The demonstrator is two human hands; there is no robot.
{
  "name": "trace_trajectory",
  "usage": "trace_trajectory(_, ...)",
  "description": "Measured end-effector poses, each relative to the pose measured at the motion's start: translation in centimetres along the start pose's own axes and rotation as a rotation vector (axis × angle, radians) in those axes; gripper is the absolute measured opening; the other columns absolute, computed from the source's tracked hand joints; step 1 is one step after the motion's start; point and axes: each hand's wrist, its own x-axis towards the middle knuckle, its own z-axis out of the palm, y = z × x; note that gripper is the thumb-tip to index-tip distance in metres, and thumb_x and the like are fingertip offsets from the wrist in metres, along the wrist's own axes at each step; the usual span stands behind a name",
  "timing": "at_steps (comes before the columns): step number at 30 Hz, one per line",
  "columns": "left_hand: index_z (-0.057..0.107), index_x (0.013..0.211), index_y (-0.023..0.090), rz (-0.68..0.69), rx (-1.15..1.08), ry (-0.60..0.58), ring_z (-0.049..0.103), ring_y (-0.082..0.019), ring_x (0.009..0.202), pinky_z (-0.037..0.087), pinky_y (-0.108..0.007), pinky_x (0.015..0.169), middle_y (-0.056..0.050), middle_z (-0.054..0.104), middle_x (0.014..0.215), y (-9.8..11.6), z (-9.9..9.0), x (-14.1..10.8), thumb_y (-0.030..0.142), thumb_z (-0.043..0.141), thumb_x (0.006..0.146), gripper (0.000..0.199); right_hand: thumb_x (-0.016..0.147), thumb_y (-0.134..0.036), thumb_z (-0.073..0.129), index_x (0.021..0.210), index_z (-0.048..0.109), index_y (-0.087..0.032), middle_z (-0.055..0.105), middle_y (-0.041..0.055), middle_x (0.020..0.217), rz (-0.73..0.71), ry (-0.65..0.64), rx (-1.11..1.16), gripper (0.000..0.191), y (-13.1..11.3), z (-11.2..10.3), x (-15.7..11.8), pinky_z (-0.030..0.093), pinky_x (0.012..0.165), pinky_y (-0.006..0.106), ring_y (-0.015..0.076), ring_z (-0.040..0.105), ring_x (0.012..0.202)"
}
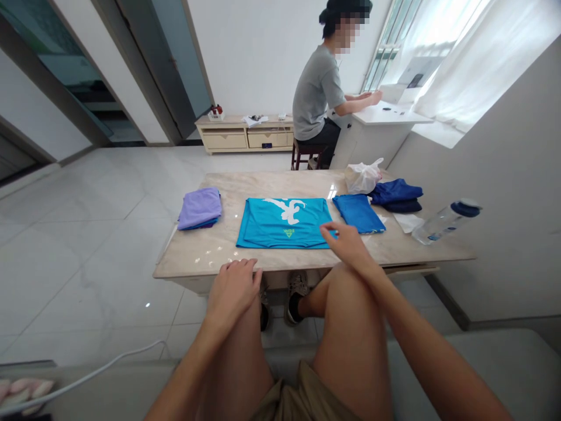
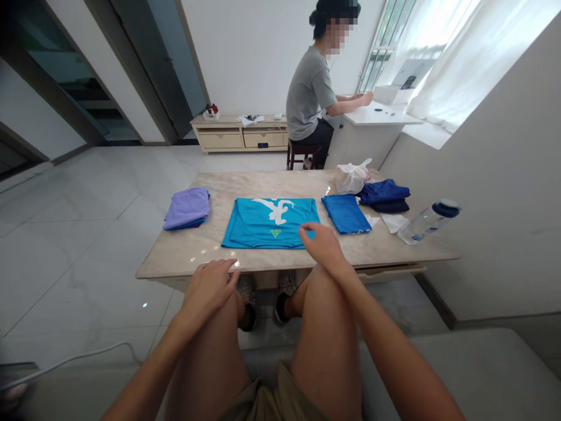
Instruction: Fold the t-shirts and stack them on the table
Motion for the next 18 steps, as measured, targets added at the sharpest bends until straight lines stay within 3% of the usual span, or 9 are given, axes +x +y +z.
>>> trace_trajectory(3,0.082,0.127,0.021,0.015,0.024,-0.06,0.078,-0.035,0.108,0.056,-0.049,0.1,-0.014,0.085,0.118,0.0,-0.1,0.4,0.04,0.05,0.109,0.041,0.101,-0.032,0.058,0.102,0.084,-0.015,0.085,0.0106,0.102,0.095,0.064,-0.029,0.031,1.0,-0.9,7.0,0.054,0.094,0.034,0.0246,0.075,0.097)
trace_trajectory(5,0.084,0.123,0.023,0.017,0.024,-0.063,0.078,-0.035,0.111,0.056,-0.048,0.1,-0.014,0.085,0.119,0.0,0.2,0.3,0.041,0.053,0.108,0.039,0.101,-0.028,0.057,0.099,0.083,-0.013,0.084,0.0112,0.101,0.166,0.088,-0.028,0.03,2.5,-1.0,9.5,0.052,0.092,0.032,0.0232,0.074,0.096)
trace_trajectory(8,0.085,0.118,0.026,0.04,-0.011,-0.134,0.078,-0.035,0.108,0.057,-0.046,0.097,-0.013,0.085,0.118,0.3,1.0,1.4,0.043,0.058,0.106,0.034,0.104,-0.026,0.053,0.102,0.083,-0.013,0.084,0.0134,0.102,0.272,0.12,-0.061,0.033,5.6,-0.4,9.8,0.051,0.09,0.031,0.023,0.074,0.096)
trace_trajectory(10,0.085,0.115,0.026,0.068,-0.068,-0.247,0.079,-0.033,0.105,0.057,-0.042,0.092,-0.012,0.086,0.116,1.6,1.6,3.9,0.042,0.058,0.107,0.032,0.106,-0.027,0.053,0.105,0.084,-0.013,0.084,0.0153,0.104,0.337,0.129,-0.143,0.033,7.6,0.0,8.8,0.051,0.09,0.032,0.0245,0.074,0.095)
trace_trajectory(13,0.085,0.109,0.024,0.11,-0.179,-0.425,0.079,-0.032,0.108,0.056,-0.037,0.086,-0.012,0.085,0.114,5.9,2.8,9.9,0.034,0.056,0.107,0.03,0.108,-0.028,0.055,0.11,0.084,-0.015,0.084,0.0167,0.108,0.394,0.112,-0.252,0.032,10.0,0.1,7.5,0.051,0.089,0.033,0.0273,0.075,0.097)
trace_trajectory(16,0.084,0.109,0.022,0.177,-0.287,-0.475,0.079,-0.031,0.112,0.056,-0.036,0.089,-0.013,0.085,0.114,12.2,4.8,16.5,0.029,0.058,0.105,0.027,0.107,-0.028,0.055,0.11,0.085,-0.014,0.084,0.0172,0.107,0.421,0.125,-0.306,0.033,11.6,-0.4,7.1,0.051,0.087,0.033,0.0293,0.076,0.099)
trace_trajectory(18,0.083,0.111,0.017,0.154,-0.341,-0.497,0.078,-0.033,0.115,0.058,-0.039,0.094,-0.018,0.083,0.119,16.2,6.7,19.7,0.037,0.058,0.107,0.032,0.107,-0.027,0.055,0.109,0.085,-0.014,0.084,0.0166,0.106,0.435,0.143,-0.325,0.032,12.2,-0.7,7.1,0.052,0.087,0.033,0.0294,0.077,0.099)
